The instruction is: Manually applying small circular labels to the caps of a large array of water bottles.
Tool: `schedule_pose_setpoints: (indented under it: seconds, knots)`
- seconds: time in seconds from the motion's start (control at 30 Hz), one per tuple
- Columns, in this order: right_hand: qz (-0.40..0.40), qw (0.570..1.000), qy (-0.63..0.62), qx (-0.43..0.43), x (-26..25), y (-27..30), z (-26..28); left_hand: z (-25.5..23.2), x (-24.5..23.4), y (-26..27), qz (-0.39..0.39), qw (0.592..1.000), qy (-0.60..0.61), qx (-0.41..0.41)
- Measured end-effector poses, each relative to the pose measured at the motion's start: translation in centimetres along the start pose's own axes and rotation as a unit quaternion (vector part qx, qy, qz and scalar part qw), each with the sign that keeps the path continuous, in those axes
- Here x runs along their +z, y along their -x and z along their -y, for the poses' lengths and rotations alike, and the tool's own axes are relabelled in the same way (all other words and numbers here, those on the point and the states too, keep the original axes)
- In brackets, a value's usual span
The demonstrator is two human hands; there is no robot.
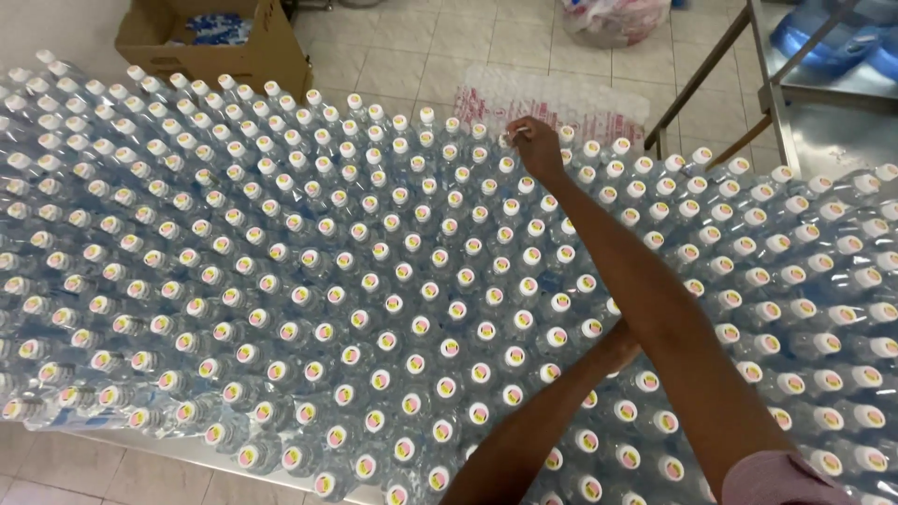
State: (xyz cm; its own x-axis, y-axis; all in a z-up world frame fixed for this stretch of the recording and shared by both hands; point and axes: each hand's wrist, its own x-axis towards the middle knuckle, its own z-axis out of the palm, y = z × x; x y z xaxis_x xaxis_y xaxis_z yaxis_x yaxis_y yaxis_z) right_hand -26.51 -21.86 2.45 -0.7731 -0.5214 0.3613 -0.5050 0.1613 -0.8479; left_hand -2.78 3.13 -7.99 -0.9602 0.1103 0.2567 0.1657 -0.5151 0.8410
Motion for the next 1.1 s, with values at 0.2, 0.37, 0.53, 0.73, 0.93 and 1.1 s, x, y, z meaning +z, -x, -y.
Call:
schedule_pose_setpoints:
  seconds: [0.2,0.37,0.53,0.73,0.93,1.1]
  knots:
    - [0.063,0.994,0.084,-0.019,-0.4,2.4,2.5,9.0,-3.6,1.0,0.073,0.962,-0.199,0.172]
    - [0.097,0.989,0.111,-0.029,-1.5,4.1,4.6,0.4,0.0,-0.1,0.044,0.981,-0.133,0.133]
    - [0.115,0.987,0.114,-0.026,-1.5,4.6,3.8,-4.1,1.1,-0.3,0.016,0.994,-0.068,0.09]
    - [0.126,0.973,0.19,-0.021,-0.7,3.8,2.2,-7.4,1.6,-0.3,-0.02,0.999,0.009,0.03]
    - [0.187,0.944,0.272,0.009,0.0,3.9,1.4,-5.9,1.3,-0.2,-0.066,0.993,0.093,-0.033]
    - [0.203,0.949,0.24,0.014,-5.0,5.6,10.1,-2.6,0.6,-0.3,-0.092,0.979,0.162,-0.087]
